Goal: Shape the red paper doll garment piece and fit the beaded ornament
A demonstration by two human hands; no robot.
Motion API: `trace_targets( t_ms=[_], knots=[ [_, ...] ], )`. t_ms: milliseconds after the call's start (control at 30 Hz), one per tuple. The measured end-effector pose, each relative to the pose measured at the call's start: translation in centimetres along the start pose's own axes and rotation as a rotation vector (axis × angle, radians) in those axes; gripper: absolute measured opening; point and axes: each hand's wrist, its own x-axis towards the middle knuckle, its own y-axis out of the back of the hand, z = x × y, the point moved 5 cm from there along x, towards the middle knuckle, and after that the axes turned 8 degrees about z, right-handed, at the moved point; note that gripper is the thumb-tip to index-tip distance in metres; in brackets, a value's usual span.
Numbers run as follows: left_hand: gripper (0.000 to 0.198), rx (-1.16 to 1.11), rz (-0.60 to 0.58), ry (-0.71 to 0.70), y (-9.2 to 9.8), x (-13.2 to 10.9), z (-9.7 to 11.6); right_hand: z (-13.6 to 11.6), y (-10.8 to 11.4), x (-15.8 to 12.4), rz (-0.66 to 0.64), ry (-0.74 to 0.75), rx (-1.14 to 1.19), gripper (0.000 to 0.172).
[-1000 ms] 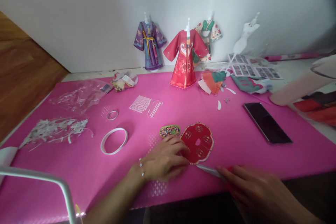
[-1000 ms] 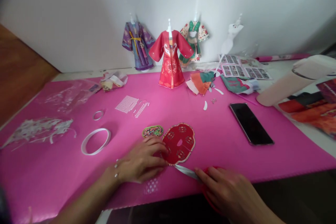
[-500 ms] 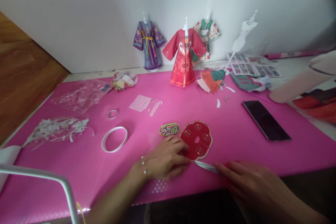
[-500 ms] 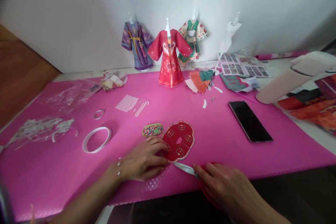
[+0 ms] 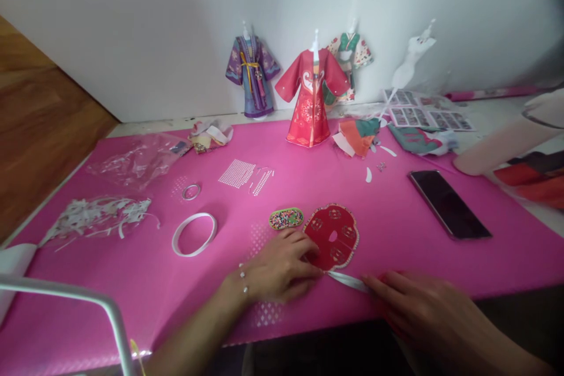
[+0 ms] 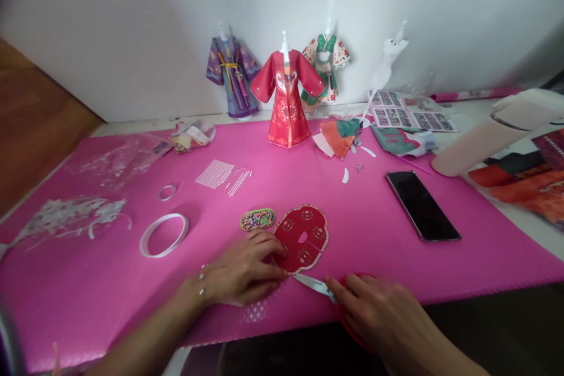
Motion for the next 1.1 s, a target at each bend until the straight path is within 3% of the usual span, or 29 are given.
trace_targets(
  t_ms=[333,733,867,1000,1100],
  knots=[
    [0.02,-0.027,0.015,0.01,0.1,-0.1,-0.1,0.2,-0.2,-0.2,-0.041,-0.013,0.021,0.034],
    [0.019,-0.007,0.023,0.004,0.1,0.0,0.1,0.1,0.2,0.6,0.014,-0.029,0.02,0.033],
    [0.018,-0.003,0.037,0.009,0.1,0.0,0.1,0.3,-0.2,-0.4,0.001,-0.046,0.036,0.033],
    [0.021,-0.005,0.049,0.007,0.3,0.0,0.1,1.2,-1.1,-2.0,-0.017,-0.121,0.063,0.037],
    [0.021,-0.001,0.053,-0.004,0.5,-0.1,0.2,2.3,-1.4,-2.5,0.039,-0.217,0.067,0.041]
  ],
)
